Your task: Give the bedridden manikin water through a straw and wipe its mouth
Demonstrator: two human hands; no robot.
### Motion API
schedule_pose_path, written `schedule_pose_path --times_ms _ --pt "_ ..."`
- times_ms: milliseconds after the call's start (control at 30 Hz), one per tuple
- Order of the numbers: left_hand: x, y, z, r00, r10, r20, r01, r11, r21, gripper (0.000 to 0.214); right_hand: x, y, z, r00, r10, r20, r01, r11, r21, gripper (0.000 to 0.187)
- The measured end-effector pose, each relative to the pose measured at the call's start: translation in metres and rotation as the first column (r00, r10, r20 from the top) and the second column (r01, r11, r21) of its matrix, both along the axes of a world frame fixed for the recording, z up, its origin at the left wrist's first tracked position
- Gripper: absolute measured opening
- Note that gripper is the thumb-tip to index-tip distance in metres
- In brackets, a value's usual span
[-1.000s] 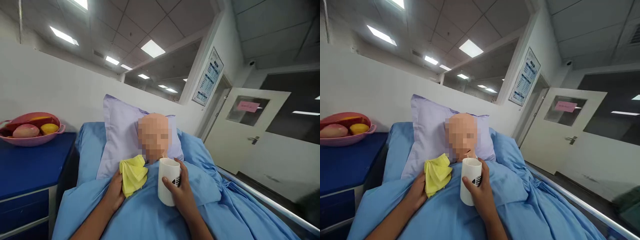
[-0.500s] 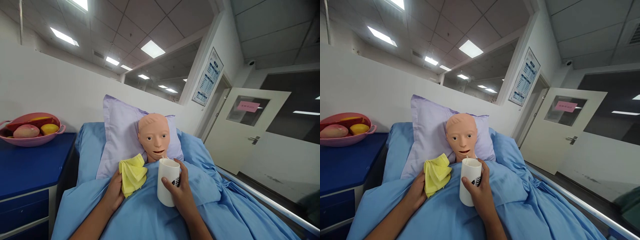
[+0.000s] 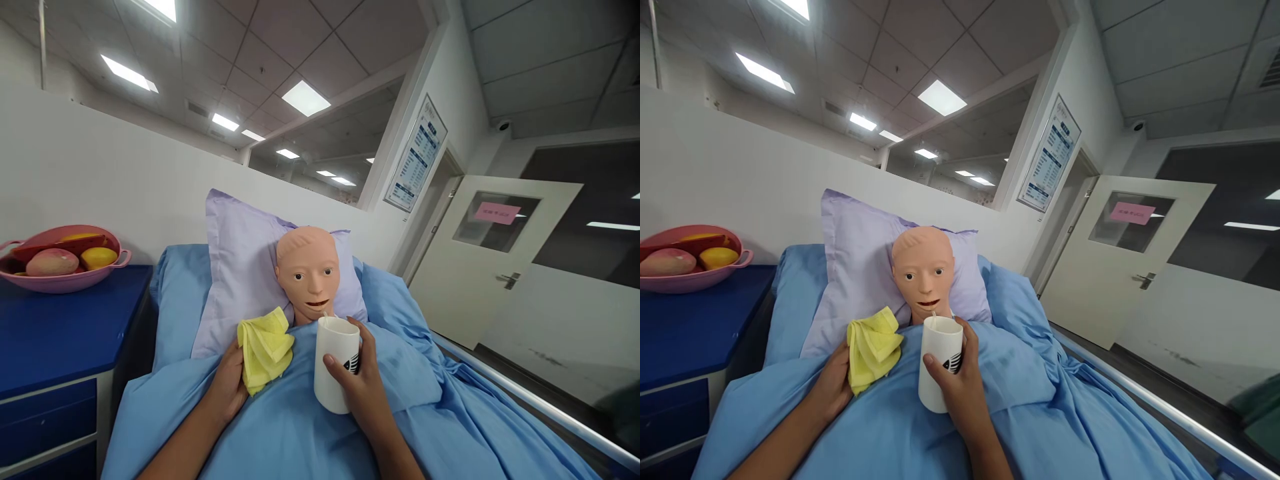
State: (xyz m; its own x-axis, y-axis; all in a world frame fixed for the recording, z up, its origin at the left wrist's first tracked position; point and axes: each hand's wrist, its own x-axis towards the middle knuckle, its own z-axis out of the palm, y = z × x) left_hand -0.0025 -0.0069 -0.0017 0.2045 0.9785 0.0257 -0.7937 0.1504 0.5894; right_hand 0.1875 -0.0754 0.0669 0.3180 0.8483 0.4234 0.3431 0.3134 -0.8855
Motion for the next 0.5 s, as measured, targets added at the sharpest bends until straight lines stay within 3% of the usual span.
schedule_pose_path --times_ms 500 --pt "-0.0002 -0.0014 0.0032 1.000 -0.013 -0.002 0.013 1.000 -0.016 0.024 -0.0032 0.0001 0.0003 0.998 0.022 0.059 -0.028 0.995 0.099 0.065"
